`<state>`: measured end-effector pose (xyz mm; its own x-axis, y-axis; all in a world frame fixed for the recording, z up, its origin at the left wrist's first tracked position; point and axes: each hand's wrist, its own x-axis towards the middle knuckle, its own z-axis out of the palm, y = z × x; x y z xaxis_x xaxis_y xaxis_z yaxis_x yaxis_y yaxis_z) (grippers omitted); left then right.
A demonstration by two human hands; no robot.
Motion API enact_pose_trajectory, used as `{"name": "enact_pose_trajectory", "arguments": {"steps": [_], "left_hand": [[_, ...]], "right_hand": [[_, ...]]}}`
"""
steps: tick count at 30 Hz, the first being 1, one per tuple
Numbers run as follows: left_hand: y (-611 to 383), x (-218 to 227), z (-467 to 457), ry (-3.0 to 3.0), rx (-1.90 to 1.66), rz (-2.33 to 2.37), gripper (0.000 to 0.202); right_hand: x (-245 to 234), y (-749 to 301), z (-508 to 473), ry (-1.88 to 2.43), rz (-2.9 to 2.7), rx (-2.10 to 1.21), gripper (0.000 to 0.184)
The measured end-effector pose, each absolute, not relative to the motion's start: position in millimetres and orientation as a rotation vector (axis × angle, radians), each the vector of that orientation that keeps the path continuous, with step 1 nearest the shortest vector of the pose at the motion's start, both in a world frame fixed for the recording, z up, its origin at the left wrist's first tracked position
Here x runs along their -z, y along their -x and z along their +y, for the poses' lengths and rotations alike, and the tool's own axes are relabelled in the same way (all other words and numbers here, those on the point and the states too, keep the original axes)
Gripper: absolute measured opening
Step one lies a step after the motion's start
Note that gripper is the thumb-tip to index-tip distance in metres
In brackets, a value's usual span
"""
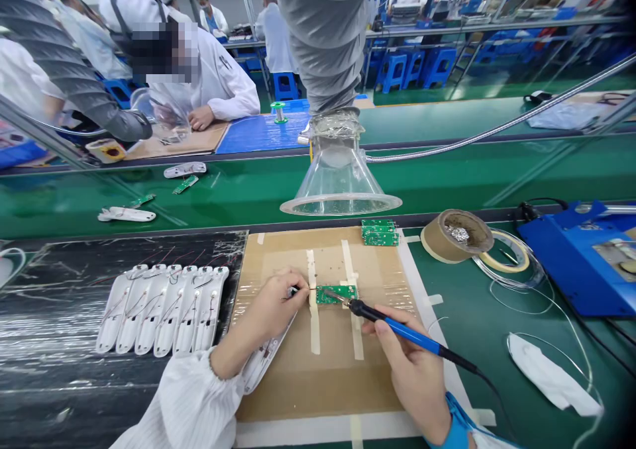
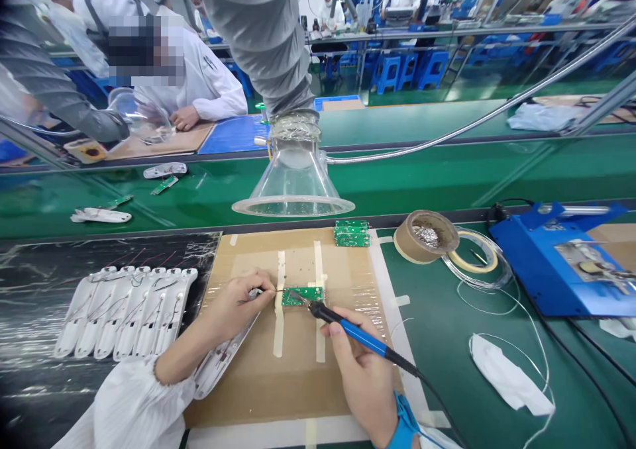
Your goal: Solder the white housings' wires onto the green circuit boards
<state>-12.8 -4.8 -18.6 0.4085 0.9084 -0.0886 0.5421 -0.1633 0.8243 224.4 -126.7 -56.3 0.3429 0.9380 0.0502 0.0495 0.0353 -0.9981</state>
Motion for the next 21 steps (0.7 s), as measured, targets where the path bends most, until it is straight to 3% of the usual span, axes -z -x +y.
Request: {"name": "enact_pose_trajectory", "arguments": {"steps": [21], "left_hand": [[10.3,15.5,-8.0,-1.869,-0.548,1.247,0.021]], "right_hand": [[58.8,-227.7,-128.5,1.429,-1.059,-0.892,0.02]]}}
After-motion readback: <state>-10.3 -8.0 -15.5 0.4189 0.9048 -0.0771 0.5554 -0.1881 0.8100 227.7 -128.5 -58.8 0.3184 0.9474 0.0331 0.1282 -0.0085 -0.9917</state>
